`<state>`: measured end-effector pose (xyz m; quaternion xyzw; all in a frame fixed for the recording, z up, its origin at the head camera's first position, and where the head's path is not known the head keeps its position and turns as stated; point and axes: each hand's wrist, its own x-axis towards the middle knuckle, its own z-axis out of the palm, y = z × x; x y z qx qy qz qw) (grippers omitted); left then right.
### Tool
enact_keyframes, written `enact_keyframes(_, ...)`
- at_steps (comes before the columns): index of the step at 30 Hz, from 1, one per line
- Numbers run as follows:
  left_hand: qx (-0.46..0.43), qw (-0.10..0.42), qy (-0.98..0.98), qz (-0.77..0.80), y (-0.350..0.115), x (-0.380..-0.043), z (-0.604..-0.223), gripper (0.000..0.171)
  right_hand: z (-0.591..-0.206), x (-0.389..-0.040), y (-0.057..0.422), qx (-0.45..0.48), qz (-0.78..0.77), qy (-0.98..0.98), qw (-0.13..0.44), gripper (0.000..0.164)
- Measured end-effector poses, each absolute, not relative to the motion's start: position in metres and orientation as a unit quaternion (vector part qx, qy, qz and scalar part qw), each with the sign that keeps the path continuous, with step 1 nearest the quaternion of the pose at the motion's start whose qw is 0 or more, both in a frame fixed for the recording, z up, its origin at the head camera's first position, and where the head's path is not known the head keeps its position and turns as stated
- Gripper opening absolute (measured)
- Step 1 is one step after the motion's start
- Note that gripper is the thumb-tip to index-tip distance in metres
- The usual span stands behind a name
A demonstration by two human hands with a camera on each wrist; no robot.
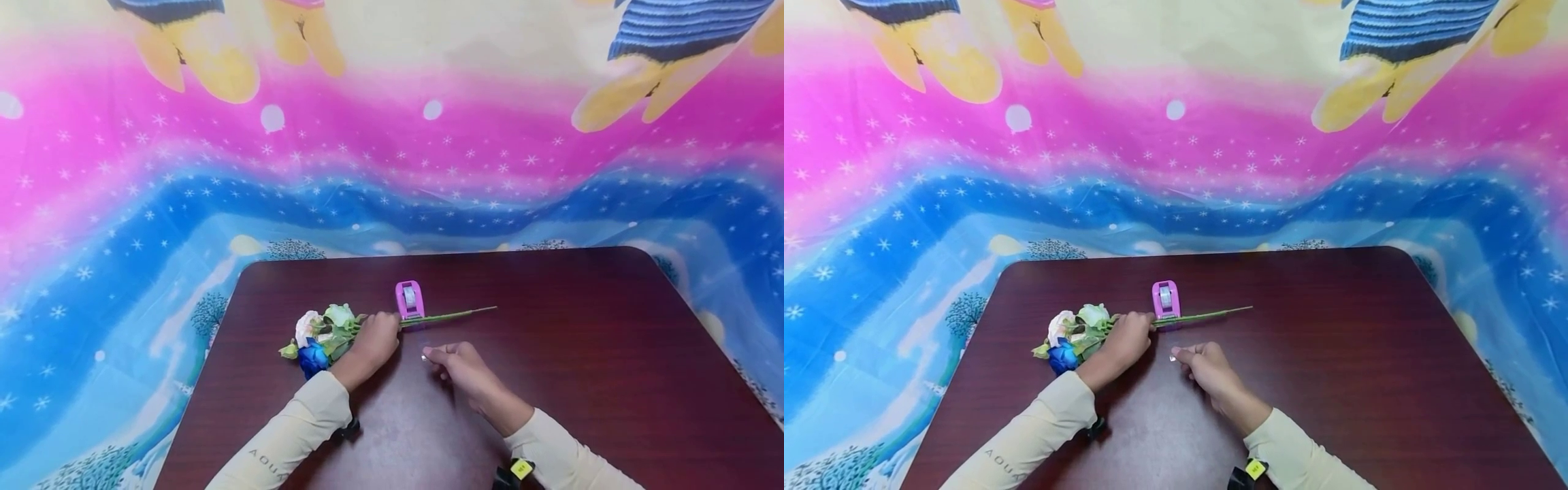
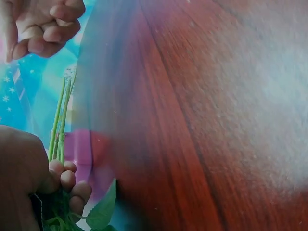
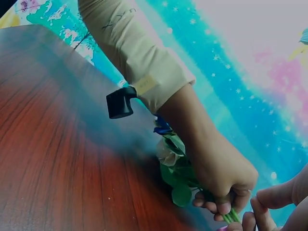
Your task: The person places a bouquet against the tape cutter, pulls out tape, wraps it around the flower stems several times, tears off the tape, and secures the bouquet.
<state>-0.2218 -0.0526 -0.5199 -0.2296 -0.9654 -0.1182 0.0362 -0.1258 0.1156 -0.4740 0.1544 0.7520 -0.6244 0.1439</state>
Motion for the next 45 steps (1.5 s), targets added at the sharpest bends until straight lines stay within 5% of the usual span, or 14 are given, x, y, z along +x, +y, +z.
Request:
enact_keyframes(16, -0.246, -0.025, -0.955, -0.163, -0.051, -0.194, -0.486, 0.016, -0.467, -0.131, 0.115, 0.151, -0.631, 0.748, 0.138, 0.026)
enact_keyframes(35, -0.255, -0.041, -0.943, -0.209, -0.059, -0.183, -0.465, 0.018, -0.479, -0.129, 0.113, 0.149, -0.621, 0.760, 0.118, 0.027)
enact_keyframes(45, -0.240, -0.079, -0.930, -0.266, -0.062, -0.183, -0.462, 0.016, -0.505, -0.141, 0.109, 0.097, -0.581, 0.807, 0.038, 0.016)
